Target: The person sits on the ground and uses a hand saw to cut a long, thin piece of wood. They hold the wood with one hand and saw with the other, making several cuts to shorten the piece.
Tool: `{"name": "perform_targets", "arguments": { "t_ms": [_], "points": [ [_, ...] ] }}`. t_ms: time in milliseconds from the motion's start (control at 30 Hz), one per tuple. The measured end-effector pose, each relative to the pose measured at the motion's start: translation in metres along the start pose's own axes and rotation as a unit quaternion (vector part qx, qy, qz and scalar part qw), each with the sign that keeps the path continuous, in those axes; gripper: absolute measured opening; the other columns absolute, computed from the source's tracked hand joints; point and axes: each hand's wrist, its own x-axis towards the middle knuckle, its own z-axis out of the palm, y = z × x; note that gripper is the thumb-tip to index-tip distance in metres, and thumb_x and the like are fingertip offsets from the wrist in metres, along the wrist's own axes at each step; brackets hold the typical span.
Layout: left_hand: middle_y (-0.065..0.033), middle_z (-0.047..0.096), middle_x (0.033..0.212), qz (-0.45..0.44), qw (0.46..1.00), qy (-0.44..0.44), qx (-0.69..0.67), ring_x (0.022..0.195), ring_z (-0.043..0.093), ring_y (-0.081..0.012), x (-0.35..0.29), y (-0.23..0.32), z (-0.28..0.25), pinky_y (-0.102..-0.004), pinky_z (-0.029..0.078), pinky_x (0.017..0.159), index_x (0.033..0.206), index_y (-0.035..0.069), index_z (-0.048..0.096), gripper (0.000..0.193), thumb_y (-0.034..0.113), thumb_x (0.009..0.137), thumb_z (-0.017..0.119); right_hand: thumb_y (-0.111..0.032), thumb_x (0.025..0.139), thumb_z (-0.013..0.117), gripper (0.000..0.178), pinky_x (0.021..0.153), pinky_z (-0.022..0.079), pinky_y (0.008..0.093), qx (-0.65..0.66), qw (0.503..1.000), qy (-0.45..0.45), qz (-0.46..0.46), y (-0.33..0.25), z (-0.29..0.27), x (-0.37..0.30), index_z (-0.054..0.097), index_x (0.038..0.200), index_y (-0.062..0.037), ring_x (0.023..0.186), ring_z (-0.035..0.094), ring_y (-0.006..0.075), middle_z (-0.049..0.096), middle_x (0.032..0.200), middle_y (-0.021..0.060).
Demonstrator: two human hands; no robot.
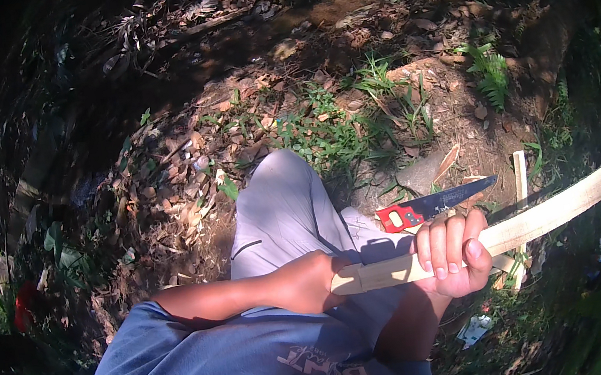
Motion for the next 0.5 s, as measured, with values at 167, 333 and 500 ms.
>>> {"name": "perform_targets", "arguments": {
  "t_ms": [167,333,500],
  "points": [
    [-0.0264,0.071,0.083,0.011,1.0,-0.014,-0.008,0.08,0.073,-0.0432,-0.006,-0.007,0.002,-0.0473,0.055,0.072,0.111,-0.003,0.068,0.034,0.014,0.084,0.079,-0.014,0.1,0.062,0.027,0.079,0.063,0.0533,0.023,0.997,-0.066,0.028,-0.003,-0.006,0.006,0.043,0.08,-0.013,0.049,0.057,0.0148,0.055,0.059,-0.0009],
    [-0.0256,0.071,0.082,-0.021,0.998,0.028,0.055,0.08,0.072,-0.0444,-0.01,-0.002,0.0,-0.0486,0.055,0.07,0.108,-0.002,0.069,0.031,0.016,0.084,0.078,-0.004,0.092,0.064,0.026,0.049,0.054,0.0298,0.104,0.981,-0.162,0.019,0.011,-0.007,0.031,0.045,0.075,-0.0116,0.047,0.063,0.0126,0.061,0.058,0.001],
    [-0.0203,0.072,0.082,-0.019,0.988,0.114,0.099,0.079,0.071,-0.0448,-0.005,-0.007,0.007,-0.0506,0.055,0.069,0.107,0.004,0.068,0.03,0.016,0.081,0.077,0.003,0.084,0.065,0.026,0.041,0.051,0.0301,0.251,0.916,-0.307,0.055,0.027,-0.022,0.065,0.047,0.069,-0.0082,0.043,0.06,0.0151,0.06,0.054,0.0056]
  ]
}}
